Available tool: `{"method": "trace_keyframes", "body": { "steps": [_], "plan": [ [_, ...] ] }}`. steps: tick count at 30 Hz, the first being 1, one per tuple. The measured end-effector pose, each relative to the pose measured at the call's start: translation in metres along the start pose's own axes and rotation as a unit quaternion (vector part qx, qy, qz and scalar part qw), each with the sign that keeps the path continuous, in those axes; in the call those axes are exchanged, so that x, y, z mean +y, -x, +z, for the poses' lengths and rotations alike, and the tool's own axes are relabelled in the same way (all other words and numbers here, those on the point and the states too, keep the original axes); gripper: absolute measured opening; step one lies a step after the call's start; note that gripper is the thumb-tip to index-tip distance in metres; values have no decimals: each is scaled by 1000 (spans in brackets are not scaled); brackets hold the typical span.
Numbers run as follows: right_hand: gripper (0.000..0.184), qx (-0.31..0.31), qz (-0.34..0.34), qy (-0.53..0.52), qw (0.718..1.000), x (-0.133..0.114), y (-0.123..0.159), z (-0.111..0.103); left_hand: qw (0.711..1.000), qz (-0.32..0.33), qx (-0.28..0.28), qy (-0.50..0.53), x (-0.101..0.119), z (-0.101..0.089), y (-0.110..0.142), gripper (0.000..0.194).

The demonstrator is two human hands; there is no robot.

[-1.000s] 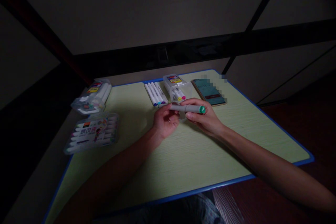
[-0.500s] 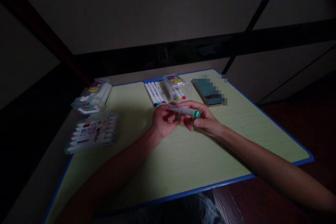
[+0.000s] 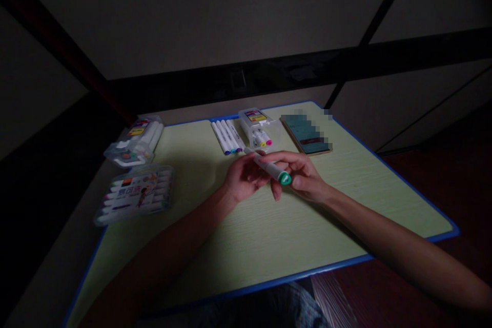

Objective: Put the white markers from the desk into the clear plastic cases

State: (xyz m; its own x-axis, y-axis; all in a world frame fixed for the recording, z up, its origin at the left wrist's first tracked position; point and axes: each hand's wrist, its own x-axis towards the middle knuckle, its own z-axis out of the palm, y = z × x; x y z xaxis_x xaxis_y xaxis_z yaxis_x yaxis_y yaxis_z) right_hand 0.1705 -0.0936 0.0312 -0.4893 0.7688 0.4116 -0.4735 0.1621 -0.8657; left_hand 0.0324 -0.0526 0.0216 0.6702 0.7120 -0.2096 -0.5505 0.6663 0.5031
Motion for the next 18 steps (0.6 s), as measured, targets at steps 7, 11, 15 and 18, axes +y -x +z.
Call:
{"method": "trace_keyframes", "body": {
  "steps": [7, 11, 15, 18],
  "plan": [
    [36, 36, -3, 1, 999, -5, 2, 8, 996, -48, -50, -50, -5, -10, -5, 29],
    [33, 40, -10, -2, 999, -4, 3, 8, 990, -52, -94, -88, -10, -20, -10, 34],
    [34, 33, -18, -4, 999, -2, 2, 7, 986, -65, -113, -104, -13, -23, -13, 39],
    [33, 25, -26, 6, 999, 0, 2, 6, 987, -68, -94, -113, -14, -20, -14, 40]
  ]
}}
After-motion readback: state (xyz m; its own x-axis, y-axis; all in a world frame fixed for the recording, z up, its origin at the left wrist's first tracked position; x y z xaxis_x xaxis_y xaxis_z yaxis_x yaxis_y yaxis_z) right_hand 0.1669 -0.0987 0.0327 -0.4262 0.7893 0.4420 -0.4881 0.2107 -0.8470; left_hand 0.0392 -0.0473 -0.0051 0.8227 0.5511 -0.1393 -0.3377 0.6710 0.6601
